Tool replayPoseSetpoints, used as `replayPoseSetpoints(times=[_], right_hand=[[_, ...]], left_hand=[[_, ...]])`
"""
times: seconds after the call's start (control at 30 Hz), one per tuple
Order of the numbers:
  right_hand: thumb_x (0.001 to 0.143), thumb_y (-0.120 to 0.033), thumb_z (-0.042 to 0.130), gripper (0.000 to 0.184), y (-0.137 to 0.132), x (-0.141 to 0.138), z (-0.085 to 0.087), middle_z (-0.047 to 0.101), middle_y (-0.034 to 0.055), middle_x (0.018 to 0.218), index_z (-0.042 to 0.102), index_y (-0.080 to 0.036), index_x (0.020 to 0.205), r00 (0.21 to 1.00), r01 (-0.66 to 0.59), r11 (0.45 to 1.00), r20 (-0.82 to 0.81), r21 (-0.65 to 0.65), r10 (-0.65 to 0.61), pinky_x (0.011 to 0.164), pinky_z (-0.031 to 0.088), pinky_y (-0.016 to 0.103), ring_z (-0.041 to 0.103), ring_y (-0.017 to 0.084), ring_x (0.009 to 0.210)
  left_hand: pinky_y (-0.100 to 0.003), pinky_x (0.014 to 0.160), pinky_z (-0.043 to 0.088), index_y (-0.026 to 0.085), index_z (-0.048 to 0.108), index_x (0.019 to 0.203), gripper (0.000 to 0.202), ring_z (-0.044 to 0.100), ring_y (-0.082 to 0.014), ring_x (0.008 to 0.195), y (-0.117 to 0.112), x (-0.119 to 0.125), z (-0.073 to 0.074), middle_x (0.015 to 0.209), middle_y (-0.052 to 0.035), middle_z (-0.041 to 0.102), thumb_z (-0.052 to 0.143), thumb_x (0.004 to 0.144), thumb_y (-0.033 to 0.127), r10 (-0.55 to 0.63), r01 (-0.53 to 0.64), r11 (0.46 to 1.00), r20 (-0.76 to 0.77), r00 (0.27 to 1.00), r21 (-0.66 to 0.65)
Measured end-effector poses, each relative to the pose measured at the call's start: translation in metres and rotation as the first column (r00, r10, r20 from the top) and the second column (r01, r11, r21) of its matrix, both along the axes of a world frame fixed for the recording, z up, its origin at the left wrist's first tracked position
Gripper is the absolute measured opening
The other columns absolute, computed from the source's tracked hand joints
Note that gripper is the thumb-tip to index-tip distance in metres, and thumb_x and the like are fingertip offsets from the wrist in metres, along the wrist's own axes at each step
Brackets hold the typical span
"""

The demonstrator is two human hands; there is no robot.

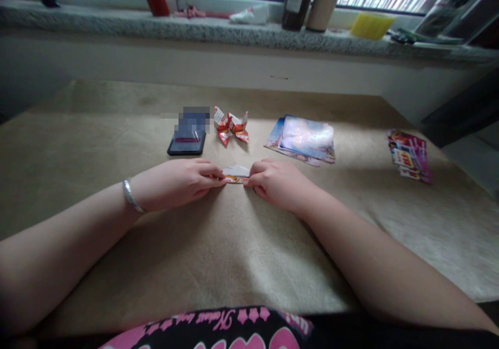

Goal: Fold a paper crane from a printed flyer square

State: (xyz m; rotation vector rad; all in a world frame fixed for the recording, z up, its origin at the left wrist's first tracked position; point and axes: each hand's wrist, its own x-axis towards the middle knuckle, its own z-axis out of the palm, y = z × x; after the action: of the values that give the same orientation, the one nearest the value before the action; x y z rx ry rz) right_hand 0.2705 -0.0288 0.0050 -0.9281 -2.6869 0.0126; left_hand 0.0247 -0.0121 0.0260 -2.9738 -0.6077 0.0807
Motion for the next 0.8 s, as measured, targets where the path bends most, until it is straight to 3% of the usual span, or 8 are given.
replayPoseSetpoints(times=[0.4, 0.6, 0.7, 0.8], right_hand=[[0.080, -0.012, 0.053, 0.023, 0.003, 0.007, 0.005, 0.068, 0.0048, 0.082, 0.074, -0.020, 0.084, 1.000, -0.020, 0.992, -0.018, -0.125, 0.018, 0.063, 0.042, 0.025, 0.058, 0.013, 0.068], [0.079, -0.014, 0.053, 0.020, -0.005, -0.002, 0.009, 0.068, 0.0065, 0.081, 0.073, -0.019, 0.080, 0.993, 0.039, 0.999, 0.113, -0.003, -0.039, 0.060, 0.039, 0.028, 0.058, 0.016, 0.069], [0.079, -0.015, 0.053, 0.020, -0.007, -0.003, 0.009, 0.068, 0.0057, 0.082, 0.073, -0.020, 0.081, 0.991, 0.068, 0.998, 0.114, -0.005, -0.067, 0.059, 0.038, 0.027, 0.059, 0.016, 0.070], [0.078, -0.014, 0.054, 0.022, -0.003, 0.003, 0.006, 0.068, 0.0036, 0.083, 0.073, -0.022, 0.083, 0.998, 0.057, 0.994, 0.032, -0.096, -0.054, 0.061, 0.039, 0.025, 0.059, 0.014, 0.071]], left_hand=[[-0.026, 0.076, 0.048, 0.016, 0.064, 0.107, 0.025, 0.056, -0.0164, 0.091, -0.002, -0.001, 0.001, 0.104, -0.0072, 0.064, 0.043, 0.093, 0.015, -0.010, 0.014, 0.998, -0.060, 0.998, 0.068], [-0.028, 0.073, 0.047, 0.016, 0.064, 0.101, 0.021, 0.055, -0.0175, 0.086, -0.004, 0.002, -0.002, 0.097, -0.0071, 0.064, 0.044, 0.093, 0.016, -0.013, 0.015, 0.997, -0.032, 0.999, 0.078], [-0.028, 0.074, 0.048, 0.015, 0.065, 0.099, 0.020, 0.056, -0.0173, 0.087, -0.002, 0.001, -0.002, 0.098, -0.0078, 0.065, 0.046, 0.091, 0.017, -0.010, 0.009, 0.999, 0.008, 1.000, 0.048], [-0.027, 0.078, 0.048, 0.017, 0.065, 0.102, 0.023, 0.058, -0.0164, 0.093, 0.003, -0.004, -0.001, 0.103, -0.0064, 0.066, 0.046, 0.091, 0.017, -0.022, 0.026, 0.999, 0.096, 0.995, -0.040]])
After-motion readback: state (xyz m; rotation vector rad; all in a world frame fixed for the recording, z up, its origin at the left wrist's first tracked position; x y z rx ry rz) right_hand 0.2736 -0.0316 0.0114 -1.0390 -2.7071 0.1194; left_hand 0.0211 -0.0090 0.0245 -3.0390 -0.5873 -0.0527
